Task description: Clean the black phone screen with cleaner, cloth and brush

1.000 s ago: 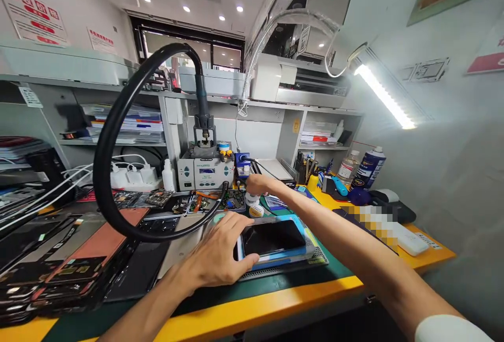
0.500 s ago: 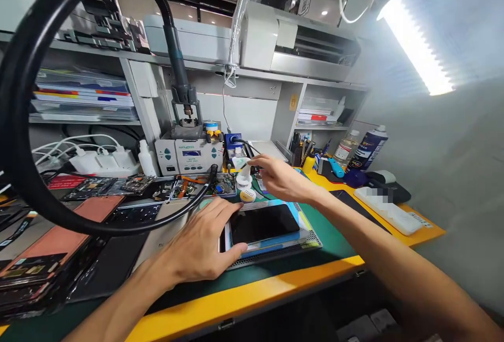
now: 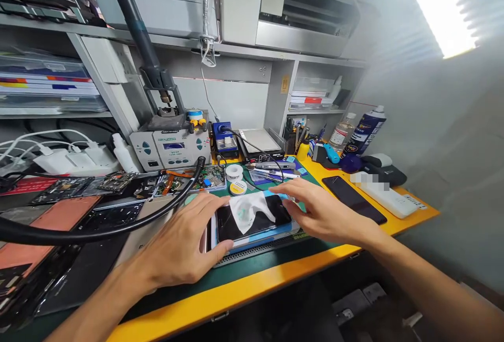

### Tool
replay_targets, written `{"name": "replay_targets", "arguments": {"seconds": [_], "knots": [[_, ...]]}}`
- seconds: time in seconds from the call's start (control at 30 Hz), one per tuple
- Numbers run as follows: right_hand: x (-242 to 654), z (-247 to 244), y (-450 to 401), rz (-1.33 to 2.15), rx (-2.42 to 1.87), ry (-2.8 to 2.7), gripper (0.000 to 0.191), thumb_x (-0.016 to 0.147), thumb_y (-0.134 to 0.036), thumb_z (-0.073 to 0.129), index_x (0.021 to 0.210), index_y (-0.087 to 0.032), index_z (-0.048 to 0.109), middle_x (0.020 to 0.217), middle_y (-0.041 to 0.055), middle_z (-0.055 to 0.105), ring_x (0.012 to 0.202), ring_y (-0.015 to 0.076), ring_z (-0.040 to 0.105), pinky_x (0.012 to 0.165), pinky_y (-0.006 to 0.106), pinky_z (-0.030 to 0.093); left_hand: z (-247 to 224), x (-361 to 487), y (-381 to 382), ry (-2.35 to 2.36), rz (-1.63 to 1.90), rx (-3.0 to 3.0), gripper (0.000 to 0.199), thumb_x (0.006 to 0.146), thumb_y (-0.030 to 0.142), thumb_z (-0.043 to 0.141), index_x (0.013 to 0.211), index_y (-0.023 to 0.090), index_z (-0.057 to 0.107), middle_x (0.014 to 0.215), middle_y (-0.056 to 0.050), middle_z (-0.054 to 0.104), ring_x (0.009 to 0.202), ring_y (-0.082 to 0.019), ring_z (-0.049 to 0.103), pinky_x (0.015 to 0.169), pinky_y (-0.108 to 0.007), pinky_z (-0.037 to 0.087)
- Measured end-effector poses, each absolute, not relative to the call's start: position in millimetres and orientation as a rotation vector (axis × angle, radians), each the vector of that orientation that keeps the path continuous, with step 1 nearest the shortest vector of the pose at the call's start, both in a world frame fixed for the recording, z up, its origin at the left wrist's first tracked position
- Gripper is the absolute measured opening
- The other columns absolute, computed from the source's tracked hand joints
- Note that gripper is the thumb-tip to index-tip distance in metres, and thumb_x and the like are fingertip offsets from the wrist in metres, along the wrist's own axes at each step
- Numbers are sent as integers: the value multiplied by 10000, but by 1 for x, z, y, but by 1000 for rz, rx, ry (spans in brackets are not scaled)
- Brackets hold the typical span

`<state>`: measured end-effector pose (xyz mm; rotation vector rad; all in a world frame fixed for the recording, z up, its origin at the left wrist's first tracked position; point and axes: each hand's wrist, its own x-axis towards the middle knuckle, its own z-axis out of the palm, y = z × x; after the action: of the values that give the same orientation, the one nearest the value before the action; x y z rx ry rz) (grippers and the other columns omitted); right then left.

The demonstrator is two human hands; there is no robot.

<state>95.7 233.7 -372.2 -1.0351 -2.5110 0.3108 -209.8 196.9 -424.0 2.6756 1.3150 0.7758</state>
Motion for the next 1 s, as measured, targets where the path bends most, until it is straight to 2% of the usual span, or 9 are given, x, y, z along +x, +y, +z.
{"name": "replay_targets", "arguments": {"seconds": [0.1,0.2,0.3,0.43,0.53,0.63,0.73,0.83,1.0], "knots": [[77,-382,241,289,-906,-2502,390,963,-246,620,1344,-165,624,1339,134,664,1257,265,587,1084,402,455,-424,-210,197,1321,752,2695,639,865,429,682,1421,224,441,1366,-120,607,1267,-308,574,1166,-506,405],[68,-391,253,309,-795,-2524,198,963,-197,619,1133,-180,718,1137,90,759,1063,228,692,962,350,523,-423,-210,196,1327,745,2694,649,863,417,686,1427,224,430,1374,-122,602,1270,-306,578,1158,-505,420],[74,-392,261,161,-815,-2369,172,969,-132,557,1023,-183,713,1001,73,780,925,217,722,851,352,549,-420,-209,194,1351,719,2660,650,869,390,674,1439,209,420,1402,-140,583,1296,-314,566,1148,-510,433],[82,-387,248,-305,-708,-2236,192,962,-76,541,1051,-179,676,1024,73,784,1023,241,718,1009,458,486,-420,-209,191,1368,685,2660,671,875,389,666,1462,193,406,1420,-148,574,1330,-324,543,1160,-527,420],[81,-387,223,-223,-710,-2547,291,957,-46,499,1160,-186,654,1114,68,771,1099,237,698,1116,517,408,-423,-210,191,1378,690,2674,678,875,392,666,1469,195,404,1426,-142,576,1347,-322,531,1168,-521,412],[82,-391,202,-11,-773,-2680,372,970,-128,503,1327,-197,581,1314,85,696,1282,243,609,1205,543,328,-424,-209,191,1378,700,2683,679,877,397,666,1469,195,403,1427,-140,578,1348,-313,530,1169,-506,412],[85,-395,192,-37,-838,-2662,483,980,-282,552,1451,-191,500,1478,106,585,1443,313,455,1204,598,327,-424,-210,190,1366,709,2674,679,873,397,671,1467,203,407,1432,-131,580,1348,-308,532,1169,-490,413],[83,-404,189,-104,-858,-2736,589,979,-363,558,1523,-172,440,1577,106,472,1492,378,365,1190,679,304,-423,-210,189,1399,703,2640,703,869,410,675,1481,210,393,1454,-126,566,1369,-315,517,1164,-482,421],[69,-418,185,-164,-897,-2737,623,1007,-352,508,1558,-87,389,1627,124,369,1531,340,294,1252,634,206,-421,-211,188,1411,702,2620,706,871,390,669,1486,206,375,1443,-126,562,1355,-302,525,1177,-476,408]]}}
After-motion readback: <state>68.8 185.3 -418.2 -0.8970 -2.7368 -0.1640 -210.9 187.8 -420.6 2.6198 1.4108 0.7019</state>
